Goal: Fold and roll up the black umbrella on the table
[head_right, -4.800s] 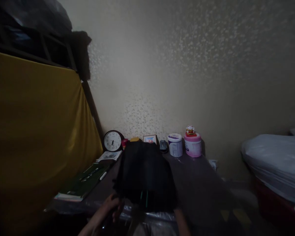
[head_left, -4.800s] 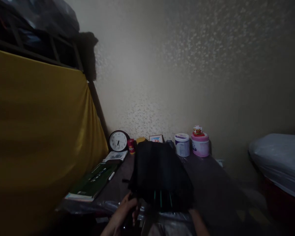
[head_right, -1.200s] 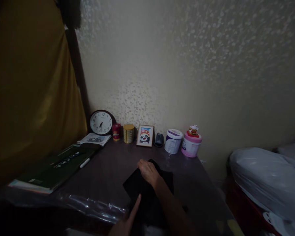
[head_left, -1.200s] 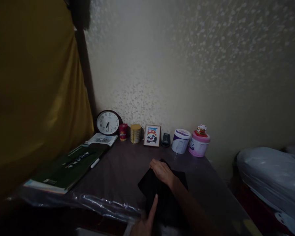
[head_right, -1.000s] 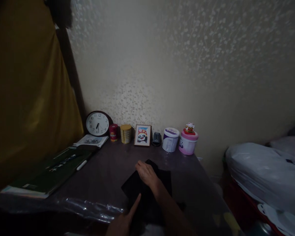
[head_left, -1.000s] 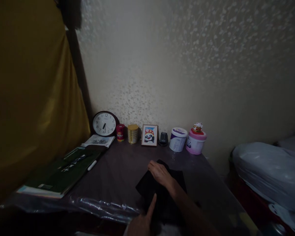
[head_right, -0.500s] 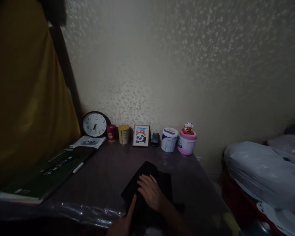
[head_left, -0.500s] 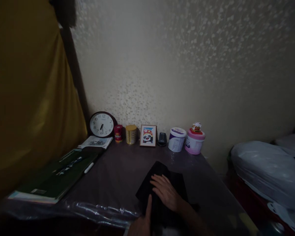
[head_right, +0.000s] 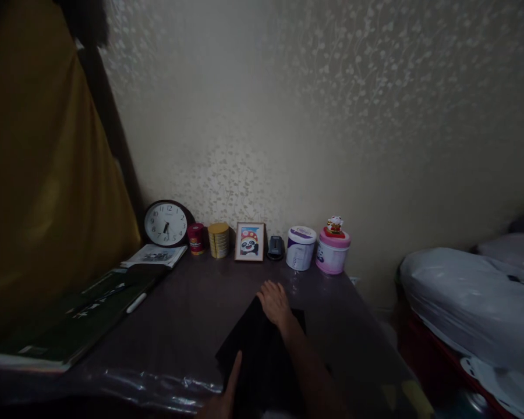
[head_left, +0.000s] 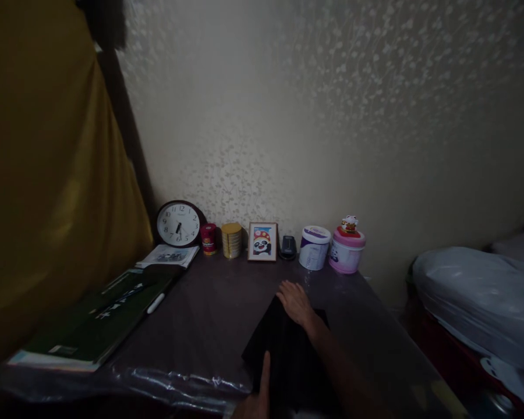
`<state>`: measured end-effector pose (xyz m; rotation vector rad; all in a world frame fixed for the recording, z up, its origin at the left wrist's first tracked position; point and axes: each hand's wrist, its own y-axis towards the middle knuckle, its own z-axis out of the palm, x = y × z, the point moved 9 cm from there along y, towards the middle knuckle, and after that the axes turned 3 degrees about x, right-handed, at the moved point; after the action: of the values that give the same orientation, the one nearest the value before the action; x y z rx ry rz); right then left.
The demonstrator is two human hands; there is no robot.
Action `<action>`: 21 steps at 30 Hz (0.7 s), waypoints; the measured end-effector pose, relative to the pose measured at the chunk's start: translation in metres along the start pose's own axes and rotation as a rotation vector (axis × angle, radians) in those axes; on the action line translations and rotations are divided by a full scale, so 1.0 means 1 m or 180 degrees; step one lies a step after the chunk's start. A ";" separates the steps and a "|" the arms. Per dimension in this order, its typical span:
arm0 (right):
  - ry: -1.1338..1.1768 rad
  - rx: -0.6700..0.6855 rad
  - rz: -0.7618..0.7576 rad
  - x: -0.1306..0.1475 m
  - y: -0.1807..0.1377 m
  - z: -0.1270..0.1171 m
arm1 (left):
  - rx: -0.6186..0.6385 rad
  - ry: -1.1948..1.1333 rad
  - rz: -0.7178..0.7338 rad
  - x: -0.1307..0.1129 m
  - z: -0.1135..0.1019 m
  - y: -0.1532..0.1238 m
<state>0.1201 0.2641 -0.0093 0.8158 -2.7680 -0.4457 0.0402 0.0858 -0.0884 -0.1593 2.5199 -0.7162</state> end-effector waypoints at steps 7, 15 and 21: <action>0.0416 0.0285 -0.0853 0.049 -0.032 -0.004 | 0.0068 0.0088 0.0336 -0.002 0.002 -0.002; 0.1120 -0.1170 0.1392 -0.085 -0.092 -0.067 | -0.0374 -0.0096 0.0720 -0.003 -0.003 0.000; 0.2314 -0.0572 0.2012 -0.071 -0.140 -0.053 | -0.0767 -0.0266 0.0691 -0.013 -0.016 -0.001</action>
<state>0.2627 0.1799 -0.0180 0.0058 -2.0925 -0.2050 0.0434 0.0951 -0.0703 0.0022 2.4868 -0.3132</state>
